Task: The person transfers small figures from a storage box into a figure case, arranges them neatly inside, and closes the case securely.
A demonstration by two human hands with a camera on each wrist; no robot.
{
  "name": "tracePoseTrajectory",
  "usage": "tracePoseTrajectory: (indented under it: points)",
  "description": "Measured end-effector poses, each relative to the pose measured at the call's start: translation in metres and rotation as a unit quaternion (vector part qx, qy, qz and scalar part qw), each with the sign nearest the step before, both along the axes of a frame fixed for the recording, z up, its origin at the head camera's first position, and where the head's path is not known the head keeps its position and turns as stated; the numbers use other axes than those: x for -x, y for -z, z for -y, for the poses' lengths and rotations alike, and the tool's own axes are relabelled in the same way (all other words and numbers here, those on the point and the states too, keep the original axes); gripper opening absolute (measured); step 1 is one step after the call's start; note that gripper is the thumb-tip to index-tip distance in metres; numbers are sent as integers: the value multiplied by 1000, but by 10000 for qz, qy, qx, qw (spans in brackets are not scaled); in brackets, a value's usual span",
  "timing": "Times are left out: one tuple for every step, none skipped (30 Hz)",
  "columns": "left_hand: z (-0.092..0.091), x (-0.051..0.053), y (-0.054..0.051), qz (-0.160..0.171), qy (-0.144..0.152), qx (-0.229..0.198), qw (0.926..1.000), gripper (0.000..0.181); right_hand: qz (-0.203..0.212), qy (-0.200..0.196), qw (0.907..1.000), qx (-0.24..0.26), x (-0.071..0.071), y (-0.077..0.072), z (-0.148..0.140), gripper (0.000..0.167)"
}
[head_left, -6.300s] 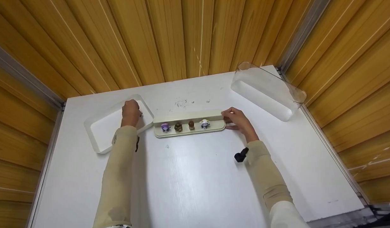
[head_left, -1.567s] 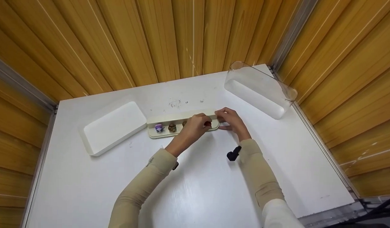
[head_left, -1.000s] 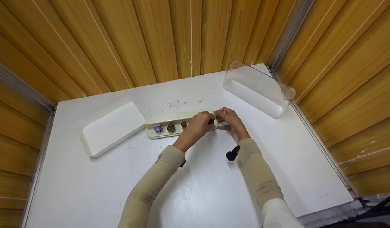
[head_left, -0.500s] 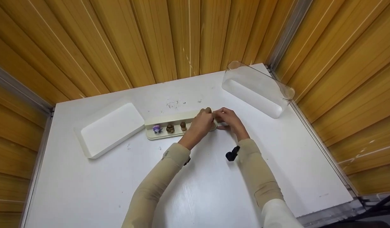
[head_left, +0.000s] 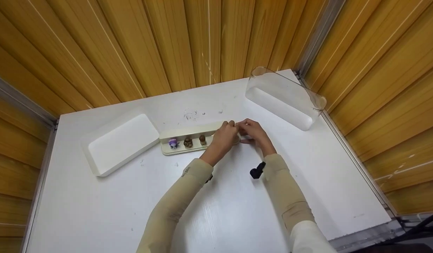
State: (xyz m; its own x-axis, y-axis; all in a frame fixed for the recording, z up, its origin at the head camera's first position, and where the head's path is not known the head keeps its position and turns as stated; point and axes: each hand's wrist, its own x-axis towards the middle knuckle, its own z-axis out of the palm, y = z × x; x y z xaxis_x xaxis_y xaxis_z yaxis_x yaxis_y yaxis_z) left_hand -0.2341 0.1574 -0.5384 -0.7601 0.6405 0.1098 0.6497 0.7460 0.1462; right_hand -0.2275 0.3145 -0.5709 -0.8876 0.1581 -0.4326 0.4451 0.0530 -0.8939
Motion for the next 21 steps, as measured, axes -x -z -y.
tracePoseTrajectory:
  points:
    - [0,0,0,12,-18,19,10000,27,-4,4,10000,6,0,1,0,20]
    - [0,0,0,27,-31,37,10000,28,1,5,10000,10,1,1,1,20]
    - [0,0,0,37,-42,48,10000,28,3,4,10000,7,1,1,1,19]
    - [0,0,0,46,-39,62,10000,28,4,5,10000,1,1,2,1,19]
    - [1,0,-1,48,-37,74,10000,29,8,-5,10000,0,1,2,1,20]
    - [1,0,0,35,-37,100,9999,29,12,-17,10000,12,2,3,1,20]
    - [1,0,-1,10,-30,114,9999,29,9,-27,10000,15,2,3,1,20]
    - [1,0,0,-6,-34,119,9999,29,10,-35,10000,17,2,3,1,20]
    - [1,0,0,-7,-43,109,9999,29,6,-34,10000,19,2,3,2,21]
    - [1,0,0,-21,-41,101,9999,29,10,-36,10000,10,3,3,2,21]
    - [2,1,0,-27,-47,101,9999,29,15,-28,10000,17,3,3,2,21]
    - [2,1,1,-25,-49,92,9999,30,18,-18,10000,18,3,3,3,20]
    - [2,1,1,-18,-56,83,9999,31,17,-1,10000,10,2,3,3,20]
    - [2,2,1,12,-71,74,9999,31,12,1,10000,5,2,3,3,20]
    - [2,2,1,42,-85,58,9999,32,0,-18,10000,-7,2,2,4,21]
    - [2,3,1,79,-109,33,9999,31,-15,-25,10000,-6,2,2,4,21]
    - [2,3,0,140,-136,0,9998,30,-34,-26,10000,-11,1,2,4,21]
    - [1,3,0,196,-156,-47,9997,29,-50,-21,10000,-15,1,2,4,22]
    - [1,3,0,236,-172,-72,9995,27,-63,-5,10000,-13,0,2,4,22]
    - [0,3,0,296,-180,-114,9993,25,-71,-2,10000,-17,0,3,3,22]
    - [0,3,0,346,-183,-156,9991,23,-75,12,10000,0,-1,3,3,22]
